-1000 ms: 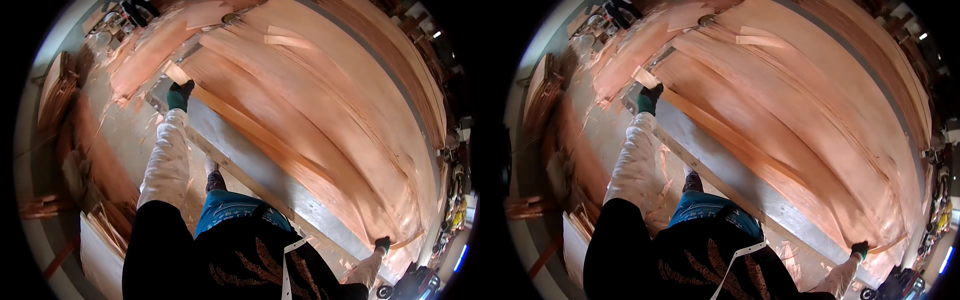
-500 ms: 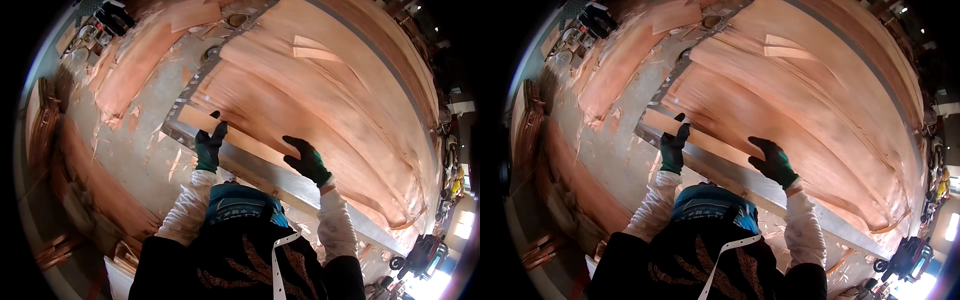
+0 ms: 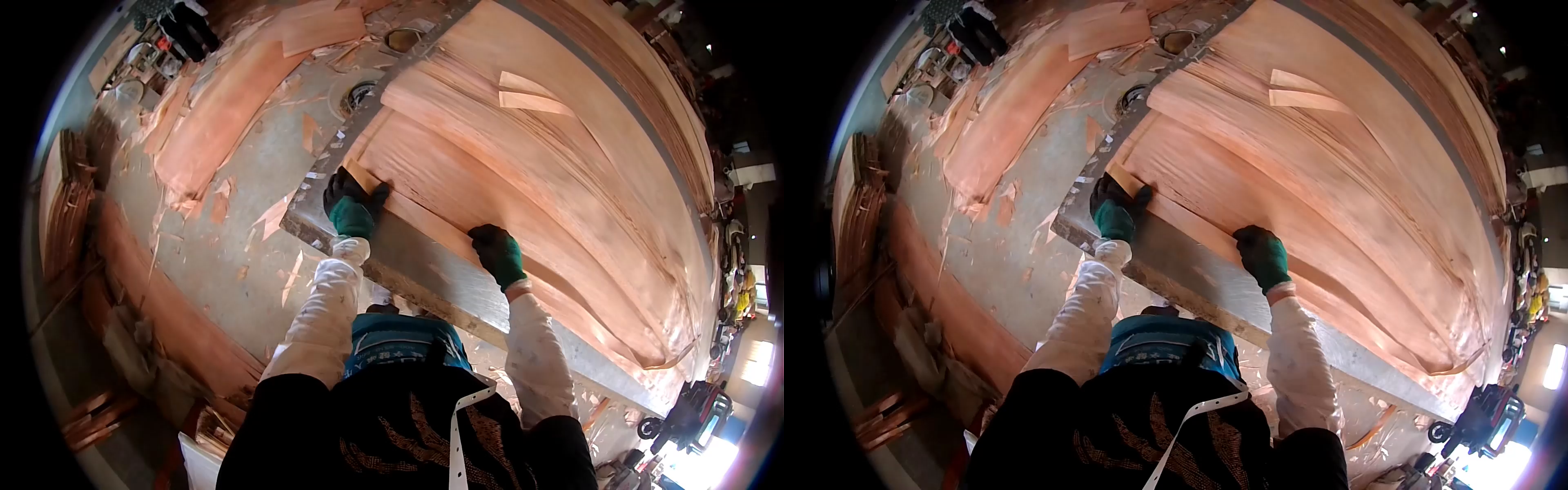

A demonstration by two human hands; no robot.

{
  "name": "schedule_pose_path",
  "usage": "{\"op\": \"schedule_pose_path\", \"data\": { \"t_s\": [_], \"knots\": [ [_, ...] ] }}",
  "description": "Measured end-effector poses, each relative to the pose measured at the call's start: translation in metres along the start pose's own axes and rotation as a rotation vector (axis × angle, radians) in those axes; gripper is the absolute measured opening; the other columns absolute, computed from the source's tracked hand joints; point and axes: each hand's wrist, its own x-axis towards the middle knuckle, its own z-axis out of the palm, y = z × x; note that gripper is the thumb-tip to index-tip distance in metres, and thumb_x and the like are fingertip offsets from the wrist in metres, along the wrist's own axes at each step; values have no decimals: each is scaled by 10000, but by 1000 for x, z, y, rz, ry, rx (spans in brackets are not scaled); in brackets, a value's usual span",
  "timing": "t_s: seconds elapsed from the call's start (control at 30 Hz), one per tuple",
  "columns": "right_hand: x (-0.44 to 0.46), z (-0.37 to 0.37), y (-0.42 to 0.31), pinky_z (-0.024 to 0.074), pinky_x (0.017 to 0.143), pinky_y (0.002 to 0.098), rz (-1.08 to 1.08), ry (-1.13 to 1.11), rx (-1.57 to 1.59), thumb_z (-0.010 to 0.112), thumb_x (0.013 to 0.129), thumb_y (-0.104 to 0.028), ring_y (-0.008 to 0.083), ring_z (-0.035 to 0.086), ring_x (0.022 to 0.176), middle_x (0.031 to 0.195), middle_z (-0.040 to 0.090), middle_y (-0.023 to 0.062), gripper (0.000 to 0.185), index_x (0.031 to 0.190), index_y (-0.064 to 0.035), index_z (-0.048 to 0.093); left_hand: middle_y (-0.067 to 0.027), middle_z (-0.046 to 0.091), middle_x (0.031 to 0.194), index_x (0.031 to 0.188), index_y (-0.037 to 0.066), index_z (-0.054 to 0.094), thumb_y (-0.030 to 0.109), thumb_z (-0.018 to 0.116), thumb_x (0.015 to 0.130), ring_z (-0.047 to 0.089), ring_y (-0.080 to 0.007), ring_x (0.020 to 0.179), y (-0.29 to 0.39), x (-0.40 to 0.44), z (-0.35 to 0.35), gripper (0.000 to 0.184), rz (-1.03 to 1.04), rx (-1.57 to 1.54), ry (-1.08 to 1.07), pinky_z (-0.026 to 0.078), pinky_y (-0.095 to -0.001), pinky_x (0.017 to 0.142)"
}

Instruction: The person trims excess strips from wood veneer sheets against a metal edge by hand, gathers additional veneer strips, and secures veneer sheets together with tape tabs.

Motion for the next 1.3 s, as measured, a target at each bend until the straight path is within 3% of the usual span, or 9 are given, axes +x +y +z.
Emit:
{"op": "schedule_pose_path", "data": {
  "t_s": [0.13, 0.23, 0.37, 0.43, 0.47, 0.57, 0.97, 1.17, 1.3],
  "knots": [
    [1, 10, 1, 527, 788, 430, 61, 7, -30, 613, 830, -185, 323, 652, 909, 978, 694, 106, 171, 963, -145, 711, -220, 531, 1340, 1324, 2, 508, 525, 706, 762, 470, -378, 1258, -24, 6, -14, 793, -47, -143, 238, 344, -474, 1060],
    [0, 14, 5, 524, 795, 425, -48, 32, -155, 611, 825, -184, 322, 649, 911, 980, 694, 103, 179, 966, -148, 715, -200, 525, 1353, 1336, 28, 505, 457, 661, 832, 450, -364, 1282, -31, 0, -36, 680, 6, -86, 293, 327, -473, 1075],
    [2, 15, 6, 521, 800, 422, -33, 31, -109, 605, 825, -177, 316, 648, 912, 979, 694, 100, 185, 970, -150, 717, -113, 457, 1443, 1366, 107, 500, 324, 600, 889, 388, -325, 1360, -1, -18, -54, 534, 404, 114, 32, 245, -555, 1111],
    [3, 13, 5, 520, 802, 422, -20, 5, -98, 597, 830, -178, 314, 647, 911, 980, 694, 99, 188, 971, -149, 717, -96, 458, 1445, 1359, 130, 508, 344, 599, 894, 391, -322, 1356, 7, -13, -44, 520, 567, -27, -15, 210, -562, 1123],
    [2, 11, 3, 519, 803, 422, -31, 3, -106, 591, 835, -180, 314, 647, 911, 982, 694, 98, 188, 971, -148, 717, -87, 455, 1448, 1364, 143, 501, 349, 590, 901, 390, -321, 1357, 13, -9, -44, 514, 572, -19, -114, 206, -558, 1126],
    [1, 3, -1, 519, 804, 422, -56, -11, -135, 582, 843, -183, 315, 647, 913, 985, 694, 96, 189, 971, -148, 718, -95, 466, 1433, 1336, 145, 514, 324, 637, 868, 414, -342, 1335, -5, -18, -17, 516, 502, 5, -140, 249, -596, 1084],
    [-5, 0, -14, 525, 770, 423, 91, 40, 71, 624, 840, -189, 330, 654, 864, 923, 697, 108, 154, 957, -154, 718, -85, 469, 1444, 1355, 172, 513, 339, 607, 879, 429, -327, 1334, -14, -30, -15, 513, 502, 25, -51, 265, -574, 1075],
    [-3, -13, -30, 517, 784, 429, 109, 4, -99, 636, 816, -160, 329, 652, 876, 939, 697, 113, 182, 981, -141, 709, -95, 491, 1425, 1324, 160, 540, 332, 607, 877, 449, -331, 1319, -10, -27, -19, 483, 467, 6, -105, 266, -575, 1074],
    [16, -29, -57, 511, 829, 425, -143, 195, -167, 649, 791, -138, 332, 642, 923, 1010, 689, 110, 232, 1016, -131, 702, -96, 479, 1434, 1335, 156, 524, 321, 610, 878, 438, -337, 1326, -11, -26, -17, 493, 471, -10, -110, 260, -579, 1081]
  ]
}}
